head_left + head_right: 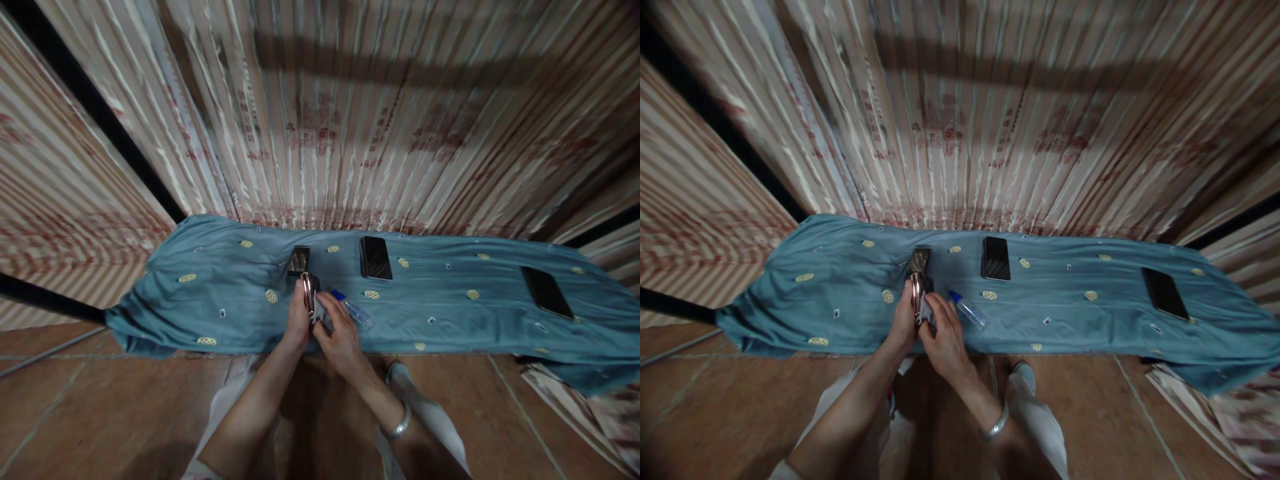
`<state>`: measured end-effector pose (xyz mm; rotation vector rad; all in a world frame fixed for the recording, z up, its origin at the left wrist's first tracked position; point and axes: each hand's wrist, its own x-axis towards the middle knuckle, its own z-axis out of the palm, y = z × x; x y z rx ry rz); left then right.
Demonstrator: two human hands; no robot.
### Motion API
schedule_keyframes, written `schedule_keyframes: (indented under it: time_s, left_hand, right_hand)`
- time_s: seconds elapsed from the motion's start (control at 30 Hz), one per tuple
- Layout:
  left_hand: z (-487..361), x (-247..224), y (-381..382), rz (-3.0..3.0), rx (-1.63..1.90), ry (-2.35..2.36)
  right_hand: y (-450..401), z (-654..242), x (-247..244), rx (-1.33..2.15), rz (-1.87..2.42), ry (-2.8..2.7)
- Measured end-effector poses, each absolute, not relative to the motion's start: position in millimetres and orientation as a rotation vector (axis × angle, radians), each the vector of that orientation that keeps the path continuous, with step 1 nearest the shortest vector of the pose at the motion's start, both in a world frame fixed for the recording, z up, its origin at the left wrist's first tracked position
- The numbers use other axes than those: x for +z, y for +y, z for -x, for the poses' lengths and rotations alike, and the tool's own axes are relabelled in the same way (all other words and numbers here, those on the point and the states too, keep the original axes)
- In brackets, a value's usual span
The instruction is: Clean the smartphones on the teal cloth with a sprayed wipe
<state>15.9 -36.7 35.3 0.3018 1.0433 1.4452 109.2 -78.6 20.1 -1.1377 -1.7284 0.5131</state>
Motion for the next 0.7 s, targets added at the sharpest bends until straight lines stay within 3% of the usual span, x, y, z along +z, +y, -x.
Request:
schedule_keyframes:
  time_s: [0.33,0.7]
  left_hand:
    - [-22.7,41.9,-41.0,-0.116,1.423,0.979]
    - [-24.5,44.2,-42.4,-0.084,1.352,0.877]
  right_hand:
    - [-77.3,-116.0,18.2,0.171,1.06,-1.949]
    - [-75.7,-128.1,23.5,0.071,0.977,-2.044]
